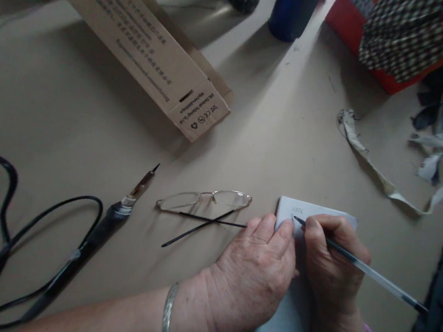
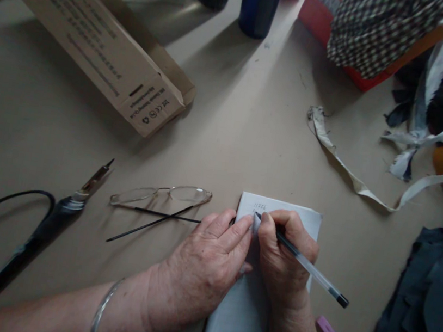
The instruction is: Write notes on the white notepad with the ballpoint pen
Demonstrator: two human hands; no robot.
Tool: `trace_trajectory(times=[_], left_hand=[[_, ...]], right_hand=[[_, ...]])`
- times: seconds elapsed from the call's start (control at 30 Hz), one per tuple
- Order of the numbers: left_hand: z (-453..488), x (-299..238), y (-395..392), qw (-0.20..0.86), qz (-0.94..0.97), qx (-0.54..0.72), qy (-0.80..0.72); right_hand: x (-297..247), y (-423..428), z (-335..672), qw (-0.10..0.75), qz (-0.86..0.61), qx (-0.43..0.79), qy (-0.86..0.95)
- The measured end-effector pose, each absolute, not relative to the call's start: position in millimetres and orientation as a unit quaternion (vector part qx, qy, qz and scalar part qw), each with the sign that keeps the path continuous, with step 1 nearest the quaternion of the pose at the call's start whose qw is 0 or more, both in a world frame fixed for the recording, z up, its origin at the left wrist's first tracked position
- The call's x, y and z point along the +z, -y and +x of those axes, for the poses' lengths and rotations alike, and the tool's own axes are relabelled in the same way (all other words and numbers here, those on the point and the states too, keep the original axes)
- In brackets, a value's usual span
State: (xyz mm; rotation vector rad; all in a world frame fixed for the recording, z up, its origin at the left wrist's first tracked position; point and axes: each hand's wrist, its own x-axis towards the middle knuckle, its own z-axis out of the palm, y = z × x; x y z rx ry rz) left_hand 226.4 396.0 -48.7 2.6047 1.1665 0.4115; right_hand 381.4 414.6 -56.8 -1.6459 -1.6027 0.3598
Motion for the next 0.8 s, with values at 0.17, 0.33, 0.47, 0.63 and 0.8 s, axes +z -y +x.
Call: trace_trajectory(times=[0.17,0.33,0.47,0.63,0.8], left_hand=[[226.2,-48.3,-395.2,0.131,0.895,0.145,-0.400],[225.5,-47.4,-395.9,0.133,0.896,0.139,-0.400],[225.3,-47.7,-395.5,0.143,0.895,0.139,-0.400],[225.6,-48.1,-395.2,0.140,0.895,0.139,-0.399],[225.8,-47.7,-396.1,0.136,0.893,0.143,-0.404]], right_hand=[[-56.6,-414.5,380.8,0.412,-0.643,0.149,0.629],[-57.8,-414.3,380.8,0.406,-0.645,0.150,0.630],[-56.8,-414.9,380.3,0.399,-0.644,0.142,0.637],[-56.6,-414.2,381.0,0.396,-0.645,0.145,0.637],[-56.9,-414.2,382.1,0.388,-0.654,0.143,0.633]])
